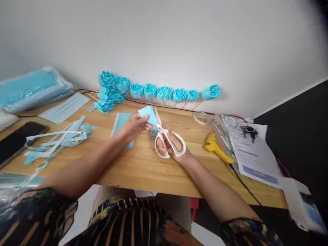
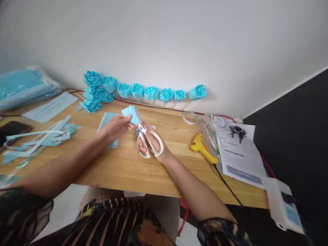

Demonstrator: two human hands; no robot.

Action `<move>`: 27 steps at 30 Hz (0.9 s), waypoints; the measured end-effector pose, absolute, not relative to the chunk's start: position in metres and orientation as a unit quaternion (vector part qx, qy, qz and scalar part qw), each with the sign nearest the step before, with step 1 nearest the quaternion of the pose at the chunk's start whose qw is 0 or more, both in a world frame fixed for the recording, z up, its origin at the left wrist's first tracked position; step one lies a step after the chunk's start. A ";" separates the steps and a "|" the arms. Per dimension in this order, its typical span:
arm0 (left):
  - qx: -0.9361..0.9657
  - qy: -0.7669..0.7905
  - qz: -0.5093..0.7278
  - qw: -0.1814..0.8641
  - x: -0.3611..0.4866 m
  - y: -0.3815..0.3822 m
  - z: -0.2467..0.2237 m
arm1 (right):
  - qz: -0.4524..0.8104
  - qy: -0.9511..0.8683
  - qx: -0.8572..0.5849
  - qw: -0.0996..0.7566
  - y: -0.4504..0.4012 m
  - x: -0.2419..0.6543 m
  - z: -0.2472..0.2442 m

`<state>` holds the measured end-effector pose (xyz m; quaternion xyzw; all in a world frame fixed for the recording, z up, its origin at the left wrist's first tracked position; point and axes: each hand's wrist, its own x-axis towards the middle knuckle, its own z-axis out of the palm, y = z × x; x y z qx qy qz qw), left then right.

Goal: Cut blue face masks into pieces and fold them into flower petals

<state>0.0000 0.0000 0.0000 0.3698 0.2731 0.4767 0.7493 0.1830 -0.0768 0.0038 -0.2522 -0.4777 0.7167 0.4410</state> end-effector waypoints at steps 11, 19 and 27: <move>0.363 0.305 0.476 0.740 0.005 -0.001 0.006 | 0.706 -0.480 -0.261 0.452 -0.076 0.184 0.005; 0.365 0.311 0.477 0.736 0.004 0.000 0.006 | 0.697 -0.486 -0.265 0.456 -0.077 0.183 0.007; 0.367 0.302 0.472 0.743 0.001 0.002 0.005 | 0.705 -0.477 -0.261 0.455 -0.076 0.184 0.007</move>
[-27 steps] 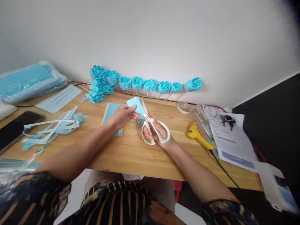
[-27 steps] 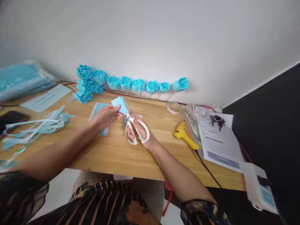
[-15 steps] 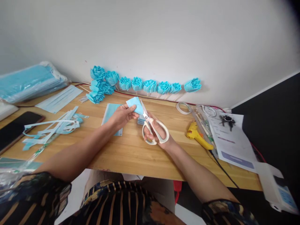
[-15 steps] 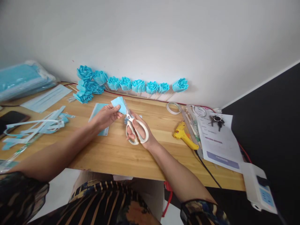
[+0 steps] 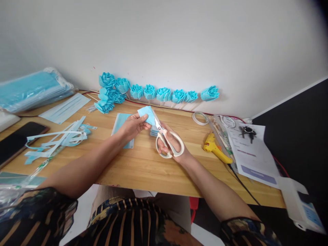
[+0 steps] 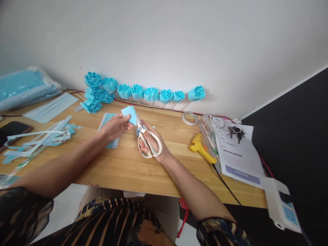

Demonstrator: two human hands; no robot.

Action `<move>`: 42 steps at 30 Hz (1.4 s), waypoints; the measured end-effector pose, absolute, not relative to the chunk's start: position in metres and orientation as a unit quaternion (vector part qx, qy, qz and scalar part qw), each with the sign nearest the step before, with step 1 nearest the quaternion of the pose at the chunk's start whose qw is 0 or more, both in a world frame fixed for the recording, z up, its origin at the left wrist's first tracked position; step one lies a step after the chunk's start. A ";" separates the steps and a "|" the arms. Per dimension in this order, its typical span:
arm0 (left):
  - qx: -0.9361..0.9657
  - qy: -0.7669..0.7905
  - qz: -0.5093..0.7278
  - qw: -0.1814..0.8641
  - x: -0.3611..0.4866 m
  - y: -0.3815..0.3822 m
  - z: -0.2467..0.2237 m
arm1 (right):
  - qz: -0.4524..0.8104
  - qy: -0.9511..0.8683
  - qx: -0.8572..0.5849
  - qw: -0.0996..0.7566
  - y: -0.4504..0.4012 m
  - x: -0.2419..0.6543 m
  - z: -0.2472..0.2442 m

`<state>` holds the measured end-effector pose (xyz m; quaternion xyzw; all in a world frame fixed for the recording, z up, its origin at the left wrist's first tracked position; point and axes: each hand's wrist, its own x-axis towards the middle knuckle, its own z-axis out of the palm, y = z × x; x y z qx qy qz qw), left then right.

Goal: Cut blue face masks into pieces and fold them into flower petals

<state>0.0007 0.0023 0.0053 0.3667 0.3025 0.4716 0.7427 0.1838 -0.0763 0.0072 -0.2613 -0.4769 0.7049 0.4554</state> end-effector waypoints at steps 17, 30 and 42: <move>0.364 0.287 0.461 0.757 -0.004 0.007 0.005 | 0.747 -0.488 -0.226 0.392 -0.078 0.188 0.006; 0.421 0.280 0.414 0.757 0.003 -0.001 0.002 | 0.738 -0.495 -0.234 0.396 -0.077 0.187 0.008; 0.411 0.271 0.447 0.747 0.003 0.000 -0.002 | 0.718 -0.481 -0.249 0.437 -0.078 0.184 0.006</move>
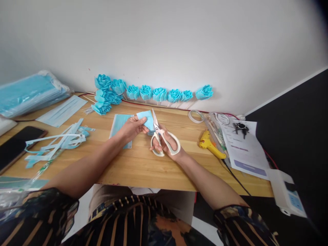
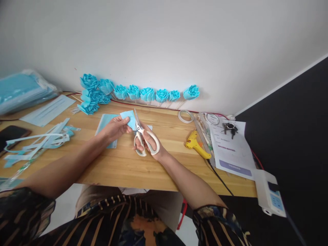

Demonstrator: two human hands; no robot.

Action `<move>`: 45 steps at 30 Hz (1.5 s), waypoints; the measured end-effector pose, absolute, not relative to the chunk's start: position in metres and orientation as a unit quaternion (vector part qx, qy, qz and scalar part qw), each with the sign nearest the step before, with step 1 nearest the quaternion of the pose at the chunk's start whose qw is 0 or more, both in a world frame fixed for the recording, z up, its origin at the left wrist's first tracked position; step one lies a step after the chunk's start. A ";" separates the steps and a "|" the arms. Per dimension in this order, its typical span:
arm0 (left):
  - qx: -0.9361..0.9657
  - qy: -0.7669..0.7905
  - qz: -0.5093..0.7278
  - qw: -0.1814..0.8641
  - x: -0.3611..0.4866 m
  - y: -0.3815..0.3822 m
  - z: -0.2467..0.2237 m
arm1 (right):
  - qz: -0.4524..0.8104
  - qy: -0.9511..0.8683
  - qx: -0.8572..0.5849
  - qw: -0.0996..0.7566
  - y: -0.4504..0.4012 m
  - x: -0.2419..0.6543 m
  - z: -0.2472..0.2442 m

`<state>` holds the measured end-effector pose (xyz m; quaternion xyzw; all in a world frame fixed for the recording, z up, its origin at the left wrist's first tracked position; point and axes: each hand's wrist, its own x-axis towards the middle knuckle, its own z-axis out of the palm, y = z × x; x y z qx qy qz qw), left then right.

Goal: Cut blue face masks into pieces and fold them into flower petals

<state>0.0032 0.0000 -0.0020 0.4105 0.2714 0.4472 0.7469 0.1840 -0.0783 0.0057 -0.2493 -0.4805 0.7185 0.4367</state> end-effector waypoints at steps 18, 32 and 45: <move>0.374 0.278 0.430 0.773 0.004 0.000 -0.005 | 0.692 -0.487 -0.285 0.450 -0.079 0.186 0.005; 0.403 0.294 0.431 0.752 0.000 0.003 -0.003 | 0.720 -0.465 -0.279 0.434 -0.078 0.188 0.005; 0.445 0.302 0.419 0.732 0.006 -0.009 0.000 | 0.753 -0.460 -0.219 0.417 -0.076 0.189 0.000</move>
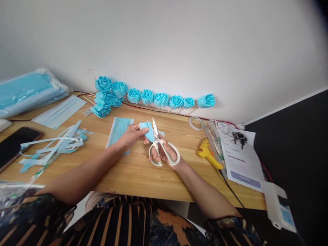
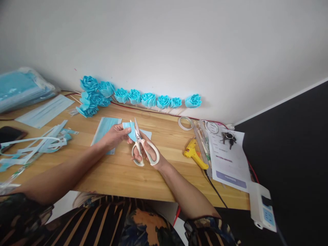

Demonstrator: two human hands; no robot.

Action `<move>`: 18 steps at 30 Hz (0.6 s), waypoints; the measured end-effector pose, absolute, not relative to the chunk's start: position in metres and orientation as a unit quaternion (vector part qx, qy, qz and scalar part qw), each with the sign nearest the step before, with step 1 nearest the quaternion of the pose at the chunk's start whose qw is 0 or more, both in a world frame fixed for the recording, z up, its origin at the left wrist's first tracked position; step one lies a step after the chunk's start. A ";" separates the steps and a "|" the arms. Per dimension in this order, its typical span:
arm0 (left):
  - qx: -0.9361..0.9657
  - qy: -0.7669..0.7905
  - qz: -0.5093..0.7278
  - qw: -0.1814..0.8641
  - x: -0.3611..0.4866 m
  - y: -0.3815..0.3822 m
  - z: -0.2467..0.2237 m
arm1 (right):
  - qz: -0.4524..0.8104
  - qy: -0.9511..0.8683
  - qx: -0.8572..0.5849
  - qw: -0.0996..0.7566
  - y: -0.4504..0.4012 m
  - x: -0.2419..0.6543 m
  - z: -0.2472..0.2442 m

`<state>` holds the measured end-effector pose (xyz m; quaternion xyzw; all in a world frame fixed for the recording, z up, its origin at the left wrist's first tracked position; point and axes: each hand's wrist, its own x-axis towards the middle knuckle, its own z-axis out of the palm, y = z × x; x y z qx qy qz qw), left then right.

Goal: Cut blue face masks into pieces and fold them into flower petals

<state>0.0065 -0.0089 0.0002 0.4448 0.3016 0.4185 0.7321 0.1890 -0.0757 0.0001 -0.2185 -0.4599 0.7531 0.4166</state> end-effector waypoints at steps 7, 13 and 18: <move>0.439 0.301 0.418 0.737 0.008 -0.007 -0.004 | 0.749 -0.439 -0.225 0.442 -0.076 0.189 -0.002; 0.434 0.313 0.436 0.723 0.010 -0.008 -0.004 | 0.733 -0.423 -0.236 0.476 -0.078 0.185 -0.002; 0.440 0.311 0.434 0.722 0.009 -0.007 -0.004 | 0.731 -0.414 -0.256 0.479 -0.080 0.184 0.000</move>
